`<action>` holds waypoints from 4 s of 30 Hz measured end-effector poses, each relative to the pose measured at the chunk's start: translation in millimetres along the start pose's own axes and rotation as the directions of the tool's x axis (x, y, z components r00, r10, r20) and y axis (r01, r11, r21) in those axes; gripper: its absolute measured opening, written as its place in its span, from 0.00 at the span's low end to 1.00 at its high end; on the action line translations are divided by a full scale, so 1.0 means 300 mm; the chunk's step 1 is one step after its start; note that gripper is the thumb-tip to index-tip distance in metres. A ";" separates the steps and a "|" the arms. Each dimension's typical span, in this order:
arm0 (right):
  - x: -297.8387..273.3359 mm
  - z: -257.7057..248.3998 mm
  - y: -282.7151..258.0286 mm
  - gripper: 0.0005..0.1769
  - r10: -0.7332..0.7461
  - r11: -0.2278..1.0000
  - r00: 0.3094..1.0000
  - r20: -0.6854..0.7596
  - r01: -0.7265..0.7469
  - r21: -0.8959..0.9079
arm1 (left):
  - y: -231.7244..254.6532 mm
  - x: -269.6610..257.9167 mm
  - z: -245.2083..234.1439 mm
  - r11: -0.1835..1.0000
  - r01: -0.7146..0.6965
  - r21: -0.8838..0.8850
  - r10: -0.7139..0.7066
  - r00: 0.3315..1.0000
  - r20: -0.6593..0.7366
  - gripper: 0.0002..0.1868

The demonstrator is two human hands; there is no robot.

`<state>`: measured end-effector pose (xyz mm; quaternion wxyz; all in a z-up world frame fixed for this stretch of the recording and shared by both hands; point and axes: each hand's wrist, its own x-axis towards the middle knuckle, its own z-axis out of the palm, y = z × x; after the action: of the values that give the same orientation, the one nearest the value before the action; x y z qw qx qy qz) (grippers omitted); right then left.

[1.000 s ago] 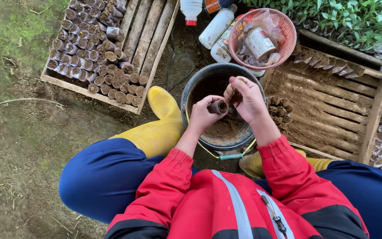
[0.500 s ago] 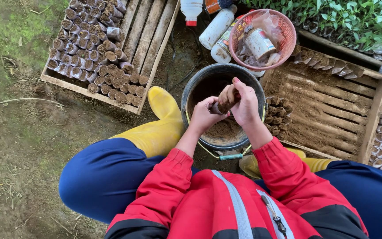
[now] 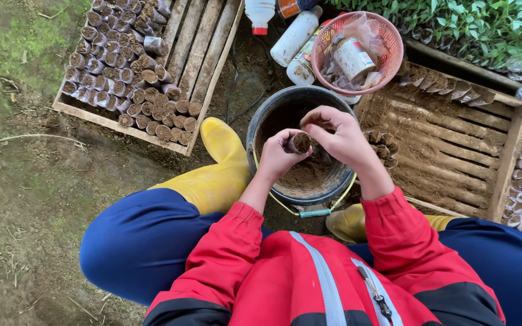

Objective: The person sits on the ground and fills small plastic seedling pots with soil from a bucket. They scoop soil with their hands, pack it into the pots, and place the filled pots onto a wooden tray.

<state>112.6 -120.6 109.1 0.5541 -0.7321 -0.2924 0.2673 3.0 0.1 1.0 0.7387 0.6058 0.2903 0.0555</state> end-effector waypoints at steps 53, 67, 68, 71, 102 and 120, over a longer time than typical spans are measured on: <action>-0.094 0.166 0.829 0.17 0.562 0.683 0.717 0.413 -0.121 -0.720 | -0.088 0.022 -0.024 0.960 0.069 0.270 -0.038 0.992 -0.117 0.22; 0.058 0.077 0.421 0.13 0.462 0.434 0.882 0.093 -0.316 0.844 | -0.146 0.043 -0.019 0.928 0.129 0.349 -0.098 0.990 -0.105 0.24; 0.059 0.087 0.409 0.16 0.404 0.464 0.912 0.067 -0.267 0.845 | -0.145 0.041 -0.018 0.926 0.138 0.352 -0.106 0.988 -0.110 0.24; 0.051 0.114 0.363 0.20 0.297 0.533 0.955 0.005 -0.170 0.829 | -0.164 0.049 -0.009 0.917 0.154 0.368 -0.116 0.986 -0.123 0.23; -0.117 0.104 0.265 0.50 -0.259 0.892 0.947 0.192 0.310 -0.328 | -0.124 0.020 -0.025 0.932 0.100 0.348 -0.089 0.995 -0.047 0.34; -0.126 0.055 0.238 0.48 -0.005 0.815 0.947 0.322 0.191 -0.547 | -0.299 0.081 -0.017 0.919 0.087 0.384 -0.111 0.993 0.043 0.43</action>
<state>84.4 -152.5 38.6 0.2704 -0.7975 -0.4789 0.2481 -3.5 -8.3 -91.4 0.6176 0.7238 0.3022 -0.0587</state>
